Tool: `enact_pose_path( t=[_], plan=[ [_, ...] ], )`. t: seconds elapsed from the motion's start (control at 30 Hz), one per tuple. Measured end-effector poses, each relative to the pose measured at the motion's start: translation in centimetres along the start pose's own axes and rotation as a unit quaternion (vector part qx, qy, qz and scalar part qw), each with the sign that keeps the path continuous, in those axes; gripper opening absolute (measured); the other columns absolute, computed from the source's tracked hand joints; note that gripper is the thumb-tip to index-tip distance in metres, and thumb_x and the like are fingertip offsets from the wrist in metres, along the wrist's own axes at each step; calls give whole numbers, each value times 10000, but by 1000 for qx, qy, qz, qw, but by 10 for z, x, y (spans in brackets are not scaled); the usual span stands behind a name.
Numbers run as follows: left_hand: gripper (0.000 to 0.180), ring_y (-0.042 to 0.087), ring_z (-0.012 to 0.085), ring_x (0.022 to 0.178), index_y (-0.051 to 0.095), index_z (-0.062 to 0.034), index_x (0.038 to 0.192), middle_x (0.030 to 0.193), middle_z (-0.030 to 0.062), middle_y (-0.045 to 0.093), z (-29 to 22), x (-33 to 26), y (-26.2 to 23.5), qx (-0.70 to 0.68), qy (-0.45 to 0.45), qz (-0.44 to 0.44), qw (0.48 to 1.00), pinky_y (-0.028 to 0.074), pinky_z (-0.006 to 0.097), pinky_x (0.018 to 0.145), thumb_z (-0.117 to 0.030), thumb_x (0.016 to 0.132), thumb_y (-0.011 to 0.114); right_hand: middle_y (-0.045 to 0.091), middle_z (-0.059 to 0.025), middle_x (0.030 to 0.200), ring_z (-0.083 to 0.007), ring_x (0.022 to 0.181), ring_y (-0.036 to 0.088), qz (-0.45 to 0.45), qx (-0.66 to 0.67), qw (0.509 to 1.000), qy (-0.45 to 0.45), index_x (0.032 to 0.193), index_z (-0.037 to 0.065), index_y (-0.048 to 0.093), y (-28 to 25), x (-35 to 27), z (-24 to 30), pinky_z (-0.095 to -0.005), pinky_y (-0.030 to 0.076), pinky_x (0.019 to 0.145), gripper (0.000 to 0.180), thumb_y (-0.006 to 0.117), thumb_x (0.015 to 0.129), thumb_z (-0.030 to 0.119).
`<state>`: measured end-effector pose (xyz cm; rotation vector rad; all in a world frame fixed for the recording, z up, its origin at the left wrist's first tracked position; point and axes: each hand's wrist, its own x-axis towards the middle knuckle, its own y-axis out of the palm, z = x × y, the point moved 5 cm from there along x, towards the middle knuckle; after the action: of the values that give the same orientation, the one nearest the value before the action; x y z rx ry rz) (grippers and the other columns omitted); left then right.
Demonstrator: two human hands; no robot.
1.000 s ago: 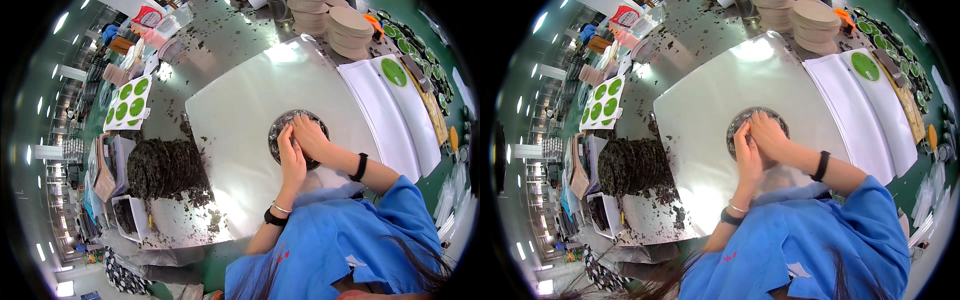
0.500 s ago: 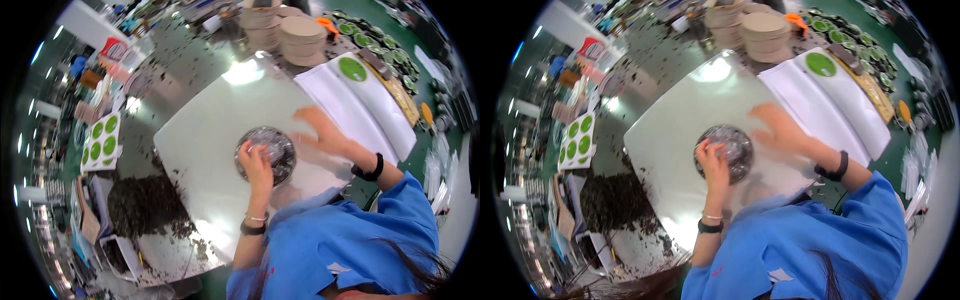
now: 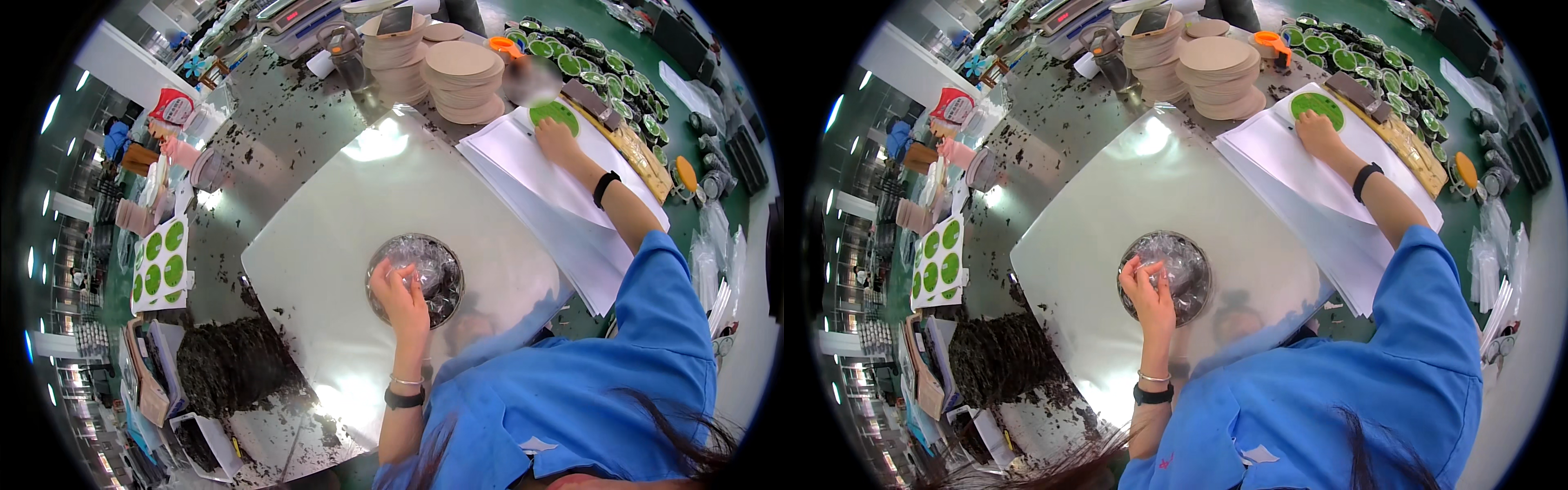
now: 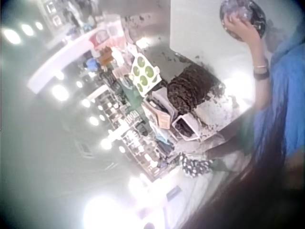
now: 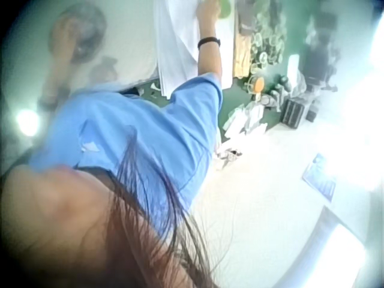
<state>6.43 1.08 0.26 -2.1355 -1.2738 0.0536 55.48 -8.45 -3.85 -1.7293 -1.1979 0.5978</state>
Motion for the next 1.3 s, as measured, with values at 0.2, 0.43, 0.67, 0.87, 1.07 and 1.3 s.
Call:
enact_pose_path(
  t=[0.2, 0.43, 0.67, 0.87, 1.07, 1.3],
  plan=[
    [146, 395, 389, 1382, 605, 13, 1121, 1455, 233, 385, 0, 0, 1, 3, 10, -2, 1000, 341, 487, 1146, -22, 980, 605, 666, -75, 1072, -245, 1102, 633, 44, 19, 999, 4, 1037, 55, 670, 11, 8, -26, -371, 565, 853, 210, 660, 864, 173],
    [157, 396, 391, 1379, 606, 6, 1125, 1443, 233, 402, 0, 0, 0, 7, 9, -13, 1000, 335, 489, 1148, -28, 973, 620, 641, -151, 1159, -279, 1096, 652, -88, 106, 978, 159, 1153, 30, 624, -27, -9, -12, -379, 570, 824, 318, 635, 870, 175],
    [153, 407, 392, 1372, 612, 6, 1119, 1432, 233, 415, 6, -1, 0, -3, 10, -21, 1000, 345, 484, 1144, -28, 971, 627, 652, -123, 1048, -280, 1027, 659, 35, -24, 999, 2, 1032, 27, 662, 15, 14, 5, -407, 570, 835, 201, 640, 858, 125],
    [150, 412, 395, 1368, 613, 7, 1118, 1424, 233, 424, 0, 1, 2, -14, 15, -20, 1000, 358, 480, 1137, -40, 976, 627, 680, -154, 994, -326, 963, 681, -31, 111, 993, -24, 990, 28, 679, -1, 4, -27, -431, 573, 805, 144, 595, 908, 111],
    [168, 430, 408, 1345, 611, 4, 1117, 1409, 244, 434, 3, -2, -2, -1, 9, -28, 1000, 358, 485, 1129, -12, 951, 628, 674, -136, 1031, -344, 1020, 659, -58, 278, 952, -119, 1040, 17, 610, -179, -44, 84, -443, 547, 831, 105, 561, 958, 61],
    [245, 459, 406, 1299, 584, 10, 1173, 1377, 235, 466, -1, 0, -3, -35, 2, -36, 999, 375, 474, 1105, -14, 935, 636, 532, -150, 1523, -362, 1381, 531, -217, 452, 825, -262, 1365, 45, 597, -276, -131, 189, -444, 437, 1164, 489, 556, 882, -26]
  ],
)
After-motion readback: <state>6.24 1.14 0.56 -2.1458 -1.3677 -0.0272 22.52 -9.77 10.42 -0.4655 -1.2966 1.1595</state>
